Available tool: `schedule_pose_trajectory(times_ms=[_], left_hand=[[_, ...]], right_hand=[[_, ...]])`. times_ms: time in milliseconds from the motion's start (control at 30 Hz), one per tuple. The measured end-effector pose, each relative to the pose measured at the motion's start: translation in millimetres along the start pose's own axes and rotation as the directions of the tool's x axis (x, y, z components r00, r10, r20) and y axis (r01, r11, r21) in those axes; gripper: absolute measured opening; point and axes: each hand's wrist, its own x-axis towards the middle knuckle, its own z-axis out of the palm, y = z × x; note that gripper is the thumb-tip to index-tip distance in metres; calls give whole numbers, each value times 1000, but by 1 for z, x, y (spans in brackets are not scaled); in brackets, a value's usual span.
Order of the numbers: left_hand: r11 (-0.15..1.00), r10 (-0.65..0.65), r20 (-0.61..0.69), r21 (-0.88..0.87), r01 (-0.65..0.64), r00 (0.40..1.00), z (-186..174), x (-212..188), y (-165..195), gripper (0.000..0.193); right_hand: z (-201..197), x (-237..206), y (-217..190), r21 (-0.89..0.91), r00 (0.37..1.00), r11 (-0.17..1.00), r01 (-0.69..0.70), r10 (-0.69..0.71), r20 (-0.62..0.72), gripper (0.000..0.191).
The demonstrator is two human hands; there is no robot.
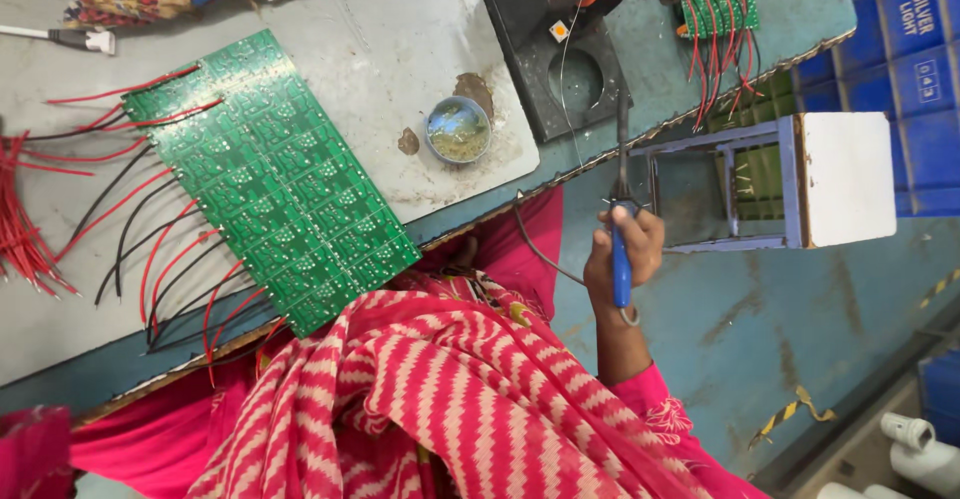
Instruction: The person solders red and black insulated wires onto the pads of green printed circuit boards using a soldering iron, positioning each wire end against a board terminal and applying the iron, working through a pile of pre-cut wires one at a time while the boards rest on the workbench.
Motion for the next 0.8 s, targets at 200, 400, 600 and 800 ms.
schedule_pose_trajectory(times_ms=[200,400,600,800], left_hand=[[995,39,-11,95,-38,999,4,-34,3,10],[979,81,-8,187,-78,997,-2,-65,12,11],[897,161,-20,421,-137,987,5,-122,35,15],[910,227,-100,376,-174,969,17,-138,31,15]], right_hand=[[4,8,-5,-115,980,988,106,-84,182,28],[-4,6,-3,106,1000,994,-21,20,12,40],[-10,10,7,321,939,936,-144,232,-254,55],[-9,23,-19,578,918,806,-125,315,-241,64]])
